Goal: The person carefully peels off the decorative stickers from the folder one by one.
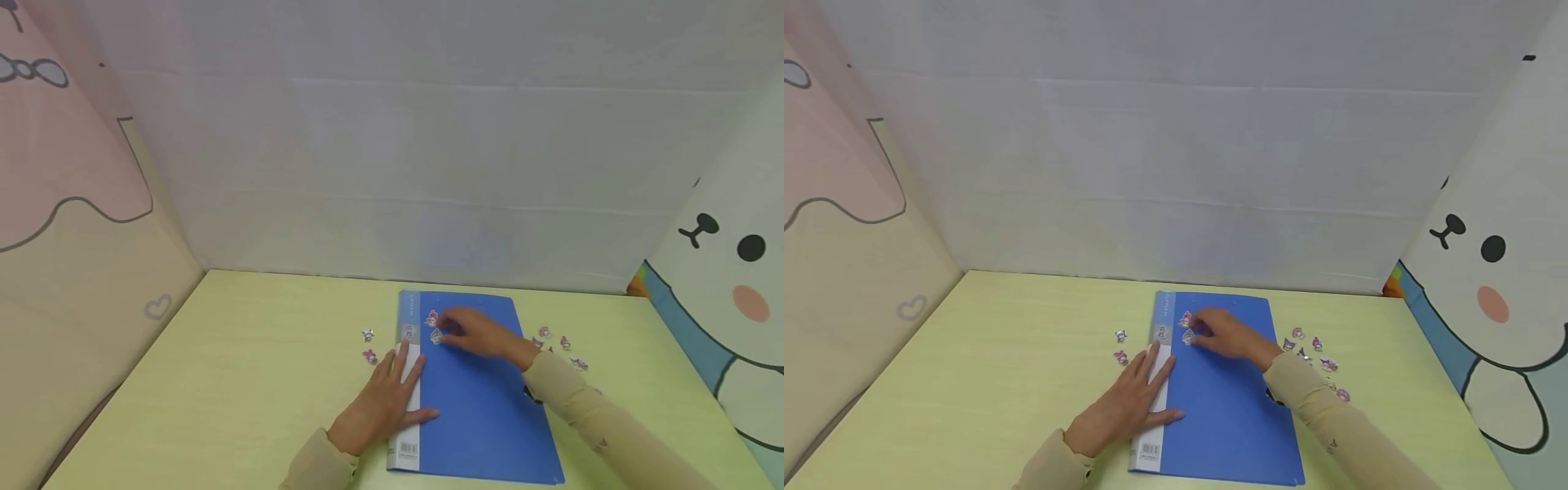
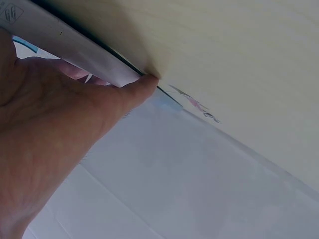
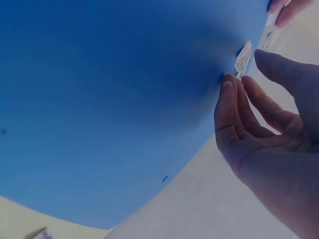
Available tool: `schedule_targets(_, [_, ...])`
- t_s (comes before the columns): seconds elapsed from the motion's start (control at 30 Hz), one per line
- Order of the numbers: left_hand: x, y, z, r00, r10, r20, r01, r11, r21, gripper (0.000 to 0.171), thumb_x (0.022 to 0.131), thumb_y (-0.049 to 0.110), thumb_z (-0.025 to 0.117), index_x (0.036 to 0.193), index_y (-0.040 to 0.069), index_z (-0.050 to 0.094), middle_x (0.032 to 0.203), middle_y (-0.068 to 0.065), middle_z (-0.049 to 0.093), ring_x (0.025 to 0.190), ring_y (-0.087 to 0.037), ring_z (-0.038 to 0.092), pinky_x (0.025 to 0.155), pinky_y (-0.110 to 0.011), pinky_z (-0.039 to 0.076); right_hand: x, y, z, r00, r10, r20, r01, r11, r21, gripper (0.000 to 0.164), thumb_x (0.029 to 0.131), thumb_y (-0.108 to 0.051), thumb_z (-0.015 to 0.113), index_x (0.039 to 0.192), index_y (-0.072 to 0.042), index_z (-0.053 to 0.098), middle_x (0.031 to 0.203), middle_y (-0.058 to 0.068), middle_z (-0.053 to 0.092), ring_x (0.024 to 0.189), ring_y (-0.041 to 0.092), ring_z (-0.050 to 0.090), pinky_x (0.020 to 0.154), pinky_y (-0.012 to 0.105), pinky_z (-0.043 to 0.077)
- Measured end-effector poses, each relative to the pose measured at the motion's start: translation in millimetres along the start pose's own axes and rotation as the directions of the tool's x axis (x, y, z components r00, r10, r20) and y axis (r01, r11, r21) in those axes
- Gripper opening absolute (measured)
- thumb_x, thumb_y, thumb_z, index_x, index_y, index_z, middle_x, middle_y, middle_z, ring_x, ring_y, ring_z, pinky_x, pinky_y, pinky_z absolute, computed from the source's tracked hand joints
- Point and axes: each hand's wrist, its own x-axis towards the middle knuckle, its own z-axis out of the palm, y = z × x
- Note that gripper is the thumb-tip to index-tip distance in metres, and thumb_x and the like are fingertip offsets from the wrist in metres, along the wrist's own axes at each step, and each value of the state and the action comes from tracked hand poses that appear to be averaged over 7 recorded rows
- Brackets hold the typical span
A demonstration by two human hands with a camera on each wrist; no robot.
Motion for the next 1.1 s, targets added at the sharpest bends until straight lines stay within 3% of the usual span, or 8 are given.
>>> schedule_targets(0.2, [1.4, 1.4, -1.3, 1.0, -0.01, 0.012, 0.01, 1.0, 0.008, 0.089, 0.096, 0.068, 0.054, 0.159, 0.008, 0.036, 0.165, -0.026, 0.025, 0.143, -0.046, 0.039, 0.115, -0.05, 0.039, 2, -1, 4, 1.0, 0.009, 0.003, -0.009, 1.0, -0.017, 0.015, 0.095, -0.004, 0.071, 0.109, 0.0, 0.068, 0.102, 0.01, 0.067, 0.094, 0.025, 0.066, 0.083, 0.041, 0.057])
schedule_targets(0.63, [1.5, 2.3, -1.3, 1.0, -0.008, 0.007, 0.008, 1.0, -0.005, 0.088, 0.096, 0.067, 0.055, 0.159, 0.007, 0.037, 0.164, -0.027, 0.025, 0.143, -0.046, 0.039, 0.115, -0.051, 0.039, 3, 0, 13, 0.996, 0.032, -0.083, -0.03, 0.999, 0.026, 0.007, 0.096, 0.003, 0.067, 0.098, -0.003, 0.066, 0.091, 0.002, 0.065, 0.087, 0.018, 0.061, 0.083, 0.042, 0.056])
schedule_targets(0.83, [1.4, 1.7, -1.6, 1.0, -0.01, 0.0, 0.01, 1.0, -0.008, 0.089, 0.096, 0.068, 0.055, 0.159, 0.008, 0.038, 0.164, -0.026, 0.025, 0.142, -0.046, 0.04, 0.115, -0.051, 0.039, -3, 4, 7, 0.994, 0.036, -0.104, -0.027, 0.996, 0.089, 0.004, 0.098, 0.003, 0.064, 0.099, -0.001, 0.065, 0.092, 0.005, 0.066, 0.087, 0.018, 0.061, 0.082, 0.041, 0.056])
schedule_targets(1.1, [-0.2, 0.5, -3.1, 1.0, -0.023, 0.021, 0.024, 0.999, -0.038, 0.089, 0.096, 0.068, 0.055, 0.16, 0.009, 0.036, 0.165, -0.025, 0.023, 0.143, -0.045, 0.038, 0.115, -0.052, 0.038, -18, 9, -7, 0.989, 0.032, -0.143, -0.019, 0.996, 0.092, 0.004, 0.098, 0.004, 0.063, 0.096, 0.0, 0.064, 0.091, 0.006, 0.066, 0.088, 0.02, 0.063, 0.079, 0.042, 0.056])
